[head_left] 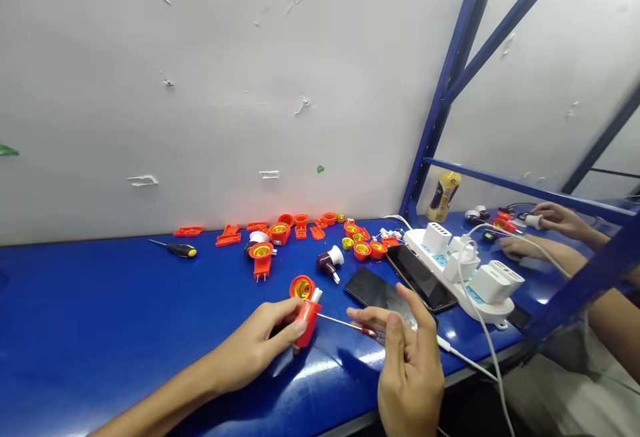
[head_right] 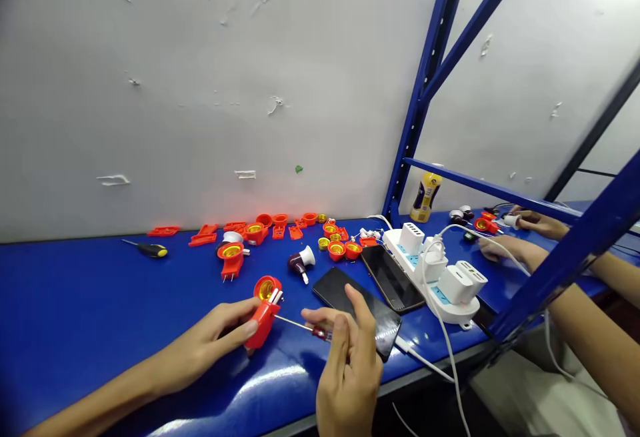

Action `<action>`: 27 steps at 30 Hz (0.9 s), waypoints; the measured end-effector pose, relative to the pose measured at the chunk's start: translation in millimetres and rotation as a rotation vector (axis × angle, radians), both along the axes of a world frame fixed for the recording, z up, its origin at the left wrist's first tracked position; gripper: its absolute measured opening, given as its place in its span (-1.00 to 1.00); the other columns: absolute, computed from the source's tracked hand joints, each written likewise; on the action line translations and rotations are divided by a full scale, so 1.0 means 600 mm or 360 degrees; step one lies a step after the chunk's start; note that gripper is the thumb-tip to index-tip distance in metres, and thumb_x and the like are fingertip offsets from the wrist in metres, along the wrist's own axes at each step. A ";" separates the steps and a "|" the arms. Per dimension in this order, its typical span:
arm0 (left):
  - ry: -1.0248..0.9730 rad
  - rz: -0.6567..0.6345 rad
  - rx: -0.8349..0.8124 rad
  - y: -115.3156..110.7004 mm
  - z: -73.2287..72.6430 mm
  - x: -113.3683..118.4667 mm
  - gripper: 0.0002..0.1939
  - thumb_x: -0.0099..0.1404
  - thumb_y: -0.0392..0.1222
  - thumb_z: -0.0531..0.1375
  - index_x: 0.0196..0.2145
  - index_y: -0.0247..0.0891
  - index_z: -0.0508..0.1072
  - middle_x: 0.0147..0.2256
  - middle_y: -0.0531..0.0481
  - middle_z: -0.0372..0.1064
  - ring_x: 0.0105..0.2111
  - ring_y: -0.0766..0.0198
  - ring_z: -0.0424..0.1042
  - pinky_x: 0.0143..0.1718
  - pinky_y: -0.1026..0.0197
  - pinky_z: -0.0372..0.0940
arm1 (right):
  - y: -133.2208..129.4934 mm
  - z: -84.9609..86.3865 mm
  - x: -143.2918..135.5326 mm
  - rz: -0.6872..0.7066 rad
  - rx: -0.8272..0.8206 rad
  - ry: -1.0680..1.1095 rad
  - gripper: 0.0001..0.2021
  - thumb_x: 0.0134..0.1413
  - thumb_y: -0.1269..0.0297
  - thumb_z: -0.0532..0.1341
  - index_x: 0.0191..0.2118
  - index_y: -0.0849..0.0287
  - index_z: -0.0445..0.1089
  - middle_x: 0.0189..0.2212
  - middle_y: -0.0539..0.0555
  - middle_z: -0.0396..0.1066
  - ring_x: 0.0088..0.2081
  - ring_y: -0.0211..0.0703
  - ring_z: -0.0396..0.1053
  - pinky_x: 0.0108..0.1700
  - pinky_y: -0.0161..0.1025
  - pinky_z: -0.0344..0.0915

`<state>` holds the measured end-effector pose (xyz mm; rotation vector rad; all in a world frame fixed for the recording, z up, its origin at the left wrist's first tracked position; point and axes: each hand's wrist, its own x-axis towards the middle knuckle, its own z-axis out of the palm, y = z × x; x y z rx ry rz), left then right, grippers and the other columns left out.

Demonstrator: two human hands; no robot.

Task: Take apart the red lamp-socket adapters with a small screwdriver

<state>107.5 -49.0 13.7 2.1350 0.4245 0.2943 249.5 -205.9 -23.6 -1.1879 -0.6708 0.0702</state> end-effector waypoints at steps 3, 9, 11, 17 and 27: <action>-0.0010 0.0017 -0.0061 0.004 -0.001 0.000 -0.48 0.44 0.31 0.01 -0.28 -0.23 0.39 -0.37 0.05 0.27 -0.35 0.21 0.23 -0.31 0.24 0.20 | 0.008 0.002 -0.004 0.0111 0.0180 0.0055 -0.68 0.48 0.15 0.03 0.25 0.03 0.10 -0.07 0.12 0.54 0.00 -0.05 0.56 0.03 0.02 0.53; -0.0017 0.0016 -0.0142 0.006 -0.002 -0.002 -0.49 0.45 0.30 0.02 -0.28 -0.24 0.35 -0.36 0.04 0.28 -0.36 0.22 0.25 -0.30 0.22 0.19 | 0.002 0.027 -0.003 0.0221 -0.0048 0.0387 -0.64 0.46 0.09 -0.01 0.24 0.09 0.11 0.05 0.20 0.49 0.01 -0.04 0.54 -0.04 -0.09 0.48; -0.0027 0.0010 -0.0155 0.005 0.001 -0.002 -0.50 0.45 0.28 0.03 -0.29 -0.24 0.35 -0.37 0.05 0.28 -0.36 0.22 0.25 -0.29 0.22 0.19 | -0.004 0.029 -0.001 0.0155 -0.0361 0.0269 -0.56 0.46 -0.03 -0.05 0.25 0.11 0.15 -0.40 0.02 0.50 -0.41 -0.10 0.50 -0.37 -0.19 0.38; -0.0056 -0.0026 -0.0175 0.006 0.004 -0.001 -0.50 0.46 0.28 0.03 -0.32 -0.23 0.35 -0.36 0.04 0.30 -0.35 0.22 0.23 -0.28 0.22 0.17 | -0.010 0.000 0.023 -0.0061 -0.0533 -0.0293 -0.60 0.46 0.04 -0.05 0.25 0.09 0.17 -0.42 -0.05 0.31 -0.44 -0.18 0.32 -0.30 -0.21 0.29; -0.0012 0.0011 -0.0152 0.006 -0.001 -0.001 -0.49 0.45 0.30 0.02 -0.22 -0.25 0.37 -0.34 0.06 0.23 -0.35 0.24 0.19 -0.30 0.23 0.17 | -0.024 -0.017 0.049 0.0225 -0.0614 -0.0381 -0.66 0.46 0.12 0.00 0.19 0.14 0.24 -0.45 -0.04 0.40 -0.55 -0.24 0.32 -0.42 -0.27 0.35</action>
